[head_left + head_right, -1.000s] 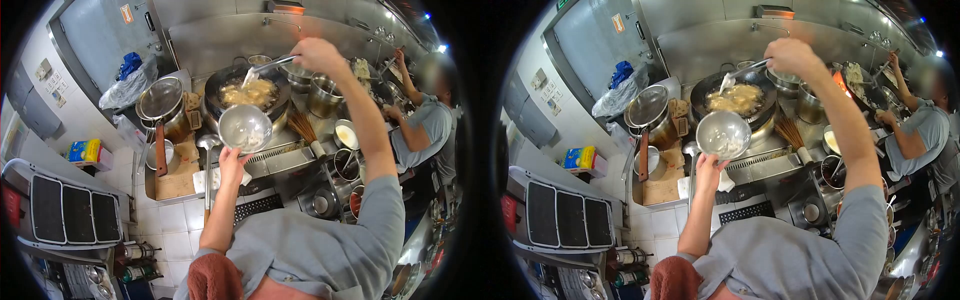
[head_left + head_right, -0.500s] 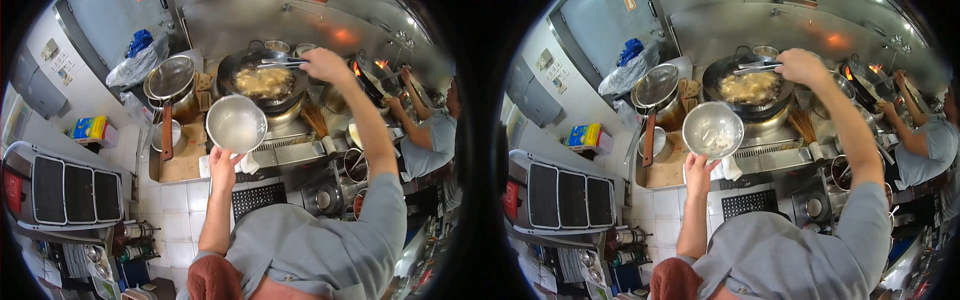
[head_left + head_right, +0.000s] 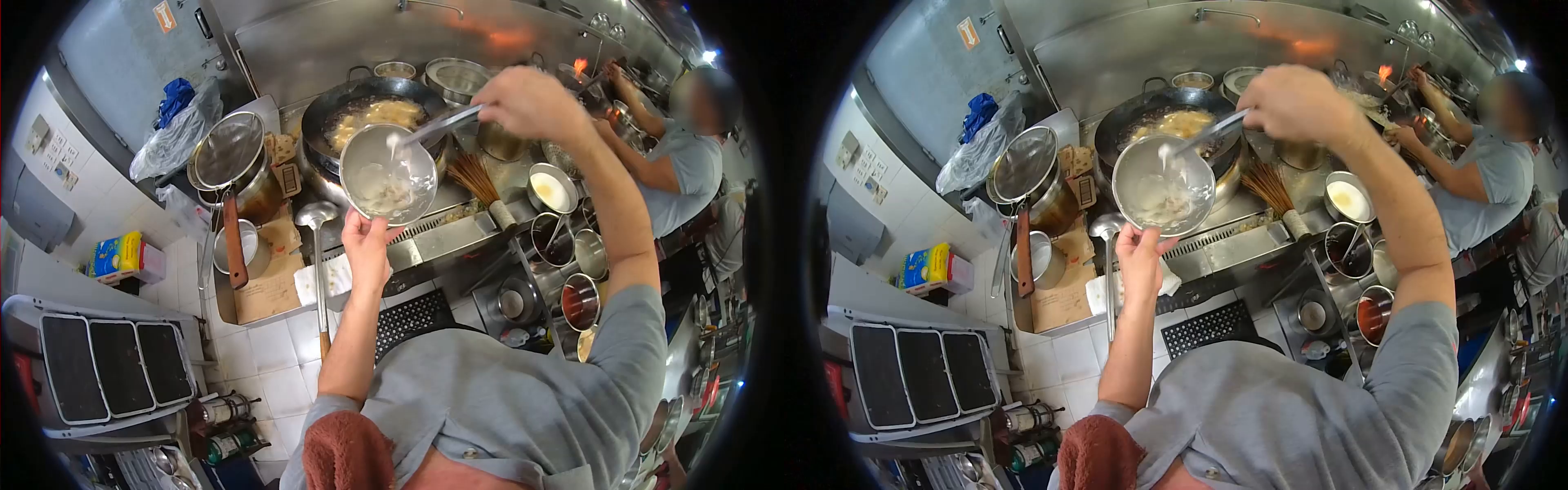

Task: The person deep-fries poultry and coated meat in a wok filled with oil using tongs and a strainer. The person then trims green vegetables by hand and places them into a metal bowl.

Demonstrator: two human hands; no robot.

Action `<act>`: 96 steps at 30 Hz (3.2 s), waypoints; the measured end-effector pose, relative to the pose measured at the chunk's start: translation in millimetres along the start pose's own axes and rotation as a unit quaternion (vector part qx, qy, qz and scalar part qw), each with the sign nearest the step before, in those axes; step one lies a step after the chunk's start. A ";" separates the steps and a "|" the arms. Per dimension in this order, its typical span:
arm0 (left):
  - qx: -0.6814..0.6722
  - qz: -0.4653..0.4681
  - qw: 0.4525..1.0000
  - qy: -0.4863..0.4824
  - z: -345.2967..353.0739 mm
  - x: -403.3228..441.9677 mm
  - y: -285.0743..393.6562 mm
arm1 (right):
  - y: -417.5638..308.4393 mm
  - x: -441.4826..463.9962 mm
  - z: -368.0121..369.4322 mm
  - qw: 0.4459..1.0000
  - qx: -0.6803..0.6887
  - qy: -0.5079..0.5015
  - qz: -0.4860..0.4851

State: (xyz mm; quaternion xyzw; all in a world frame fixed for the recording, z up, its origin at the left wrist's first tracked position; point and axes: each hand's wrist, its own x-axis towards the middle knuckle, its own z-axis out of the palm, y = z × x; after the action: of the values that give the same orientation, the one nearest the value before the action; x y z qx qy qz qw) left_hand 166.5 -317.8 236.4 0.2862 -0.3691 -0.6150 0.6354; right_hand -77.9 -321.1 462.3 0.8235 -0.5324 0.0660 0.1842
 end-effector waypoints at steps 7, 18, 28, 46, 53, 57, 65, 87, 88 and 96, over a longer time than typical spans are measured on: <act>-0.037 -0.013 0.999 0.031 -14.0 10.8 -20.5 | 63.6 49.7 20.9 0.995 -0.015 -0.020 0.092; -0.011 -0.012 0.994 0.105 -33.9 -22.6 10.1 | 84.7 88.2 171.7 0.957 0.017 -0.135 0.258; -0.029 -0.002 0.999 0.020 -17.4 -35.8 15.4 | -29.8 -22.1 35.7 0.994 0.055 -0.039 -0.091; 0.006 0.006 0.995 0.097 6.7 -24.2 -36.8 | 75.8 24.1 38.7 0.998 -0.025 -0.019 0.056; 0.044 0.006 0.990 0.134 11.9 -60.3 -32.4 | 68.5 64.9 213.1 0.982 -0.007 -0.167 0.083; 0.045 -0.033 0.990 0.132 4.9 -87.9 -30.8 | 82.1 46.8 208.2 0.974 0.098 -0.072 0.191; 0.023 -0.154 0.988 -0.004 -1.8 -71.5 -39.7 | 26.1 -148.1 137.2 0.938 0.250 0.137 0.197; 0.127 -0.582 0.531 -0.603 115.1 -382.1 -135.7 | -477.3 -544.5 21.5 0.487 0.066 0.347 0.799; 0.131 -0.592 0.503 -0.616 120.3 -408.2 -139.3 | -493.6 -550.3 12.4 0.437 0.088 0.379 0.811; 0.081 -0.666 0.417 -0.613 124.0 -566.5 -175.1 | -583.3 -585.5 5.9 0.234 0.078 0.506 0.826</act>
State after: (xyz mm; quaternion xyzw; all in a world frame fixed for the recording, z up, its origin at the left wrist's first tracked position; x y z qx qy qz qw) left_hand -18.8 241.8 96.8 0.0394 -0.4029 -0.8254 -0.3936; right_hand 198.8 388.9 142.3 -0.2667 -0.7066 0.6260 0.1941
